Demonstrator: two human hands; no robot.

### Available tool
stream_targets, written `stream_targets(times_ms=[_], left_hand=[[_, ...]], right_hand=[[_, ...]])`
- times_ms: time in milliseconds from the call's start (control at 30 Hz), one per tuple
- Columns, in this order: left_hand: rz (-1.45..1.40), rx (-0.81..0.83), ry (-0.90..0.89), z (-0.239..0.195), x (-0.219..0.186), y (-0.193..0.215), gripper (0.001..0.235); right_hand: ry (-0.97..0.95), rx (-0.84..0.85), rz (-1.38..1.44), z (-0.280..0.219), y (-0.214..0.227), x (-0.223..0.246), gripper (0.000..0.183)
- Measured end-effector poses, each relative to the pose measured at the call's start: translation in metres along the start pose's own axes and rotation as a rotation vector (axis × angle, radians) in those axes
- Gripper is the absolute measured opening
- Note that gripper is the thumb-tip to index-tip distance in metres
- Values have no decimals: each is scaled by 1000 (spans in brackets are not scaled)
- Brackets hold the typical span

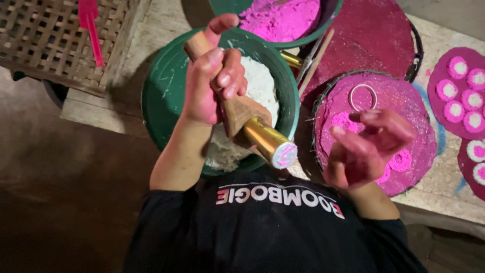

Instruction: The person uses a wooden mallet and a metal ring mold to press pink and white powders into circular shapes on a flat surface. They repeatedly fill the mold, tap it to compact the powder, and remove the formed discs, placing them on a nearby tray.

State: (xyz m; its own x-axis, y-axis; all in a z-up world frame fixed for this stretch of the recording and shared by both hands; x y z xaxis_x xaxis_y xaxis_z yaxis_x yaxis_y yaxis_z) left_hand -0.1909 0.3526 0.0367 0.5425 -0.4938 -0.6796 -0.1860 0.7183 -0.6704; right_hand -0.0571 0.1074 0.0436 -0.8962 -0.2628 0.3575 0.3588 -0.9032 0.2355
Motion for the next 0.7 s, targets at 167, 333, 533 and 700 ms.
stream_targets(times_ms=[167,333,533,700], left_hand=[[-37,50,-17,4,1,4,51],[-118,120,-45,7,2,5,49],[-145,143,-35,5,1,9,48],[-122,145,-38,5,0,9,48]], right_hand=[[-222,143,115,-4,-2,-1,22],[-383,349,220,-8,-10,-6,26],[-270,280,304,-10,-10,-6,18],[246,226,175,5,-8,7,16]])
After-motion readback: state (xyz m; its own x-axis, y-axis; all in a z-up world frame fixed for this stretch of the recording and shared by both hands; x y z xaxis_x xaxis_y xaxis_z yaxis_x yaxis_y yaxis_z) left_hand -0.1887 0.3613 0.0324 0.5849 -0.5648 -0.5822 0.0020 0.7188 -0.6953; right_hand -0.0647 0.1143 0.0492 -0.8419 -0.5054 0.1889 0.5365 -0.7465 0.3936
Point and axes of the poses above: each hand's wrist, its own z-axis towards the middle knuckle, its own y-axis out of the back of the hand, x = y × z, the point moved 2 cm from there along z, towards the middle knuckle, and after that the axes turned 2 degrees about z, right-handed, at the moved point
